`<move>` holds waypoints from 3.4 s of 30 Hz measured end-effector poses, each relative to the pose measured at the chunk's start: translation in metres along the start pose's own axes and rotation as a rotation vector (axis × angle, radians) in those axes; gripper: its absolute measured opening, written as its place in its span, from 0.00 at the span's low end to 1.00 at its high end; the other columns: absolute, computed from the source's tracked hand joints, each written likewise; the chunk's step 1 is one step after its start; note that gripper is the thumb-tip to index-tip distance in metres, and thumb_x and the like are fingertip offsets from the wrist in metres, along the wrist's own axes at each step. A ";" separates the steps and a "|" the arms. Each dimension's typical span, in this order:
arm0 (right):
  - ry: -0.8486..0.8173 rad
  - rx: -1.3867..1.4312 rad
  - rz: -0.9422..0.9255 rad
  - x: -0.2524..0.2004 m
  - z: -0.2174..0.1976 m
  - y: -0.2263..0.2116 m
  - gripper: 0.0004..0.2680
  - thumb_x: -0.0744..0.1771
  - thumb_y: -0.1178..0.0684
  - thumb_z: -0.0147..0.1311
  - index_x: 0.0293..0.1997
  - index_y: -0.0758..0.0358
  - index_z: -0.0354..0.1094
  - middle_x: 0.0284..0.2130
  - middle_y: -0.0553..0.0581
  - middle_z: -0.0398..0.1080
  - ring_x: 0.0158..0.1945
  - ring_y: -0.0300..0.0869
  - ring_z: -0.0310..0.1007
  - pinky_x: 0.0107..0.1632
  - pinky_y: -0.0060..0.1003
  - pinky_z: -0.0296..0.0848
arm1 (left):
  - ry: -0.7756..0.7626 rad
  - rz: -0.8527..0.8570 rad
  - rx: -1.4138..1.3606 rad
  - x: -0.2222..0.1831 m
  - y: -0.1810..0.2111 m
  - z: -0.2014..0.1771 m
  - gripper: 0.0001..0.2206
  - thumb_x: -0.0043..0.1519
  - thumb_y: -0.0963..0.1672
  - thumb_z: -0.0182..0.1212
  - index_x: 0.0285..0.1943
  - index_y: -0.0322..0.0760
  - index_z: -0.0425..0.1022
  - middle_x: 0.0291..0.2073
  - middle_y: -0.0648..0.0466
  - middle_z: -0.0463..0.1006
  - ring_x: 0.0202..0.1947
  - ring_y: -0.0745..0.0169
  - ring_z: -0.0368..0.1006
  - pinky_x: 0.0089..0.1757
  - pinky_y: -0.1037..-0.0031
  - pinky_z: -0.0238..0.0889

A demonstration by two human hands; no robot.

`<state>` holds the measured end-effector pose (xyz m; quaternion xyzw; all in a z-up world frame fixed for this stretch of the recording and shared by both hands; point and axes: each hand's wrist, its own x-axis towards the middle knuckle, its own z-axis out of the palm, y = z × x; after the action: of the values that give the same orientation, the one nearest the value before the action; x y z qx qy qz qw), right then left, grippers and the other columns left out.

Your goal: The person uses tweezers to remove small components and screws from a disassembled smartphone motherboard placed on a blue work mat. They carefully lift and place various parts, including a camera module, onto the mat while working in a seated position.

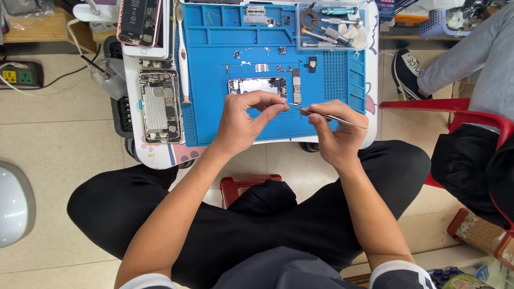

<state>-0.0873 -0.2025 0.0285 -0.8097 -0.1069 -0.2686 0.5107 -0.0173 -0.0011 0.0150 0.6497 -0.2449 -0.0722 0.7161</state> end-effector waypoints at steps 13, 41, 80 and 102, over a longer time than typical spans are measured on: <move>0.011 -0.027 -0.028 0.004 -0.005 -0.007 0.00 0.68 0.62 0.64 0.41 0.66 0.79 0.28 0.56 0.79 0.23 0.42 0.69 0.28 0.31 0.70 | -0.047 -0.062 -0.070 0.002 -0.004 0.010 0.04 0.69 0.43 0.65 0.48 0.43 0.85 0.35 0.51 0.87 0.40 0.59 0.84 0.44 0.68 0.76; -0.042 -0.254 -0.286 0.005 -0.002 -0.006 0.02 0.69 0.61 0.63 0.41 0.61 0.82 0.33 0.56 0.82 0.29 0.45 0.73 0.35 0.33 0.75 | -0.070 -0.149 -0.032 0.000 -0.007 0.005 0.06 0.67 0.43 0.66 0.49 0.40 0.85 0.36 0.51 0.87 0.41 0.57 0.84 0.44 0.68 0.76; -0.346 0.023 0.284 -0.041 0.096 0.033 0.03 0.68 0.62 0.63 0.43 0.63 0.81 0.32 0.60 0.81 0.40 0.53 0.80 0.40 0.41 0.79 | -0.127 0.076 1.029 -0.020 -0.055 -0.065 0.10 0.59 0.38 0.71 0.49 0.40 0.85 0.39 0.53 0.84 0.44 0.53 0.78 0.44 0.61 0.71; -0.391 0.018 0.321 -0.038 0.094 0.033 0.03 0.69 0.62 0.62 0.43 0.64 0.80 0.32 0.61 0.81 0.39 0.52 0.80 0.41 0.40 0.80 | -0.248 0.049 1.125 -0.022 -0.080 -0.065 0.09 0.60 0.40 0.72 0.48 0.42 0.83 0.39 0.56 0.79 0.42 0.57 0.76 0.40 0.65 0.69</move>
<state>-0.0740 -0.1308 -0.0487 -0.8483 -0.0762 -0.0217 0.5235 0.0094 0.0547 -0.0698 0.9113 -0.3428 0.0101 0.2277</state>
